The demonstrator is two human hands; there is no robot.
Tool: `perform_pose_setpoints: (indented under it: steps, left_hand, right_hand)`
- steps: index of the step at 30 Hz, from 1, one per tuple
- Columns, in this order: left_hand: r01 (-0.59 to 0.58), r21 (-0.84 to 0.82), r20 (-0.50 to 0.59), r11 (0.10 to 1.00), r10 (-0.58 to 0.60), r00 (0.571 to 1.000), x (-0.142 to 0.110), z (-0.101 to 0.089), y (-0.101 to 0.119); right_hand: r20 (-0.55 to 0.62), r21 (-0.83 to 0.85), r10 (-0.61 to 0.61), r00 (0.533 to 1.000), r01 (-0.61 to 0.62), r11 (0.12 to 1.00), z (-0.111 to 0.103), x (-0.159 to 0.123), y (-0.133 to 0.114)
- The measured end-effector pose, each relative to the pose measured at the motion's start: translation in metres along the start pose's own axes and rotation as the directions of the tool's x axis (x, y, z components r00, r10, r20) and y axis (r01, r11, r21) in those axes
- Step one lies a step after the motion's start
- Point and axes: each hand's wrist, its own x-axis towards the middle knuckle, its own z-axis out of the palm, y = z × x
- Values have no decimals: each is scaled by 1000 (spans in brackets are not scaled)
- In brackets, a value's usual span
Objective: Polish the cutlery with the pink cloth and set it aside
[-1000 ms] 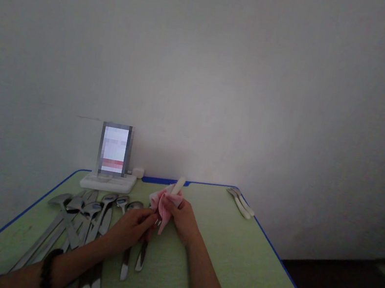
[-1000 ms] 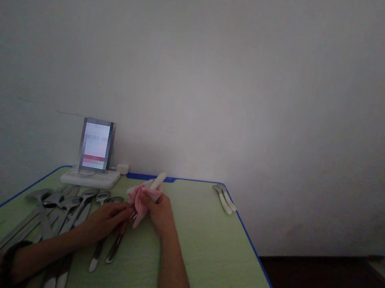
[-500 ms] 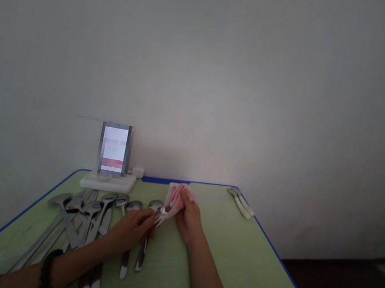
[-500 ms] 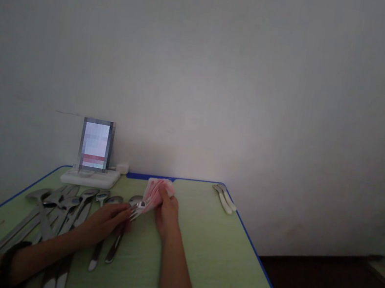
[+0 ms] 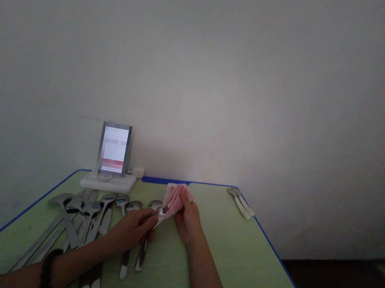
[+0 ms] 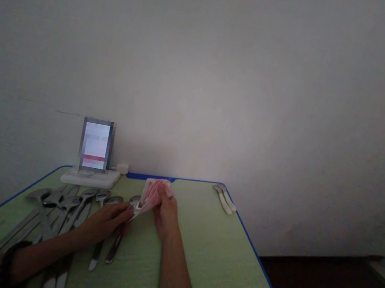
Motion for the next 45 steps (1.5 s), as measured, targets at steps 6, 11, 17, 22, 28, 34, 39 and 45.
perform_pose_setpoints:
  steps: [6,11,17,22,28,34,39,45]
  left_hand:
    - [-15,-33,6,999,15,1000,-2,-2,4]
    - [-54,-115,-121,992,40,992,-6,-4,9]
    - [0,-260,-160,966,-44,986,-5,-5,5]
    - [-35,-237,-123,971,5,992,-5,-6,6]
    - [-5,-147,-149,989,-17,989,-1,-7,11]
    - [-35,-153,-151,988,12,988,-1,-6,5]
    - [-47,-165,-161,985,20,987,-1,-7,7]
    - [-34,-158,-159,987,9,987,-2,-7,12]
  right_hand:
    - [-89,178,33,995,-17,984,0,3,-3]
    - [-75,214,27,997,-10,977,1,3,-4]
    - [27,162,14,1000,-18,987,-1,1,-3]
    - [68,99,9,998,-15,995,-3,2,-3]
    - [34,-76,-89,995,91,993,1,0,1]
    - [-16,-92,-120,993,118,989,2,1,4]
    - [-60,-47,-78,995,76,996,3,-1,1]
    - [-48,-62,-49,998,46,997,6,-5,-4]
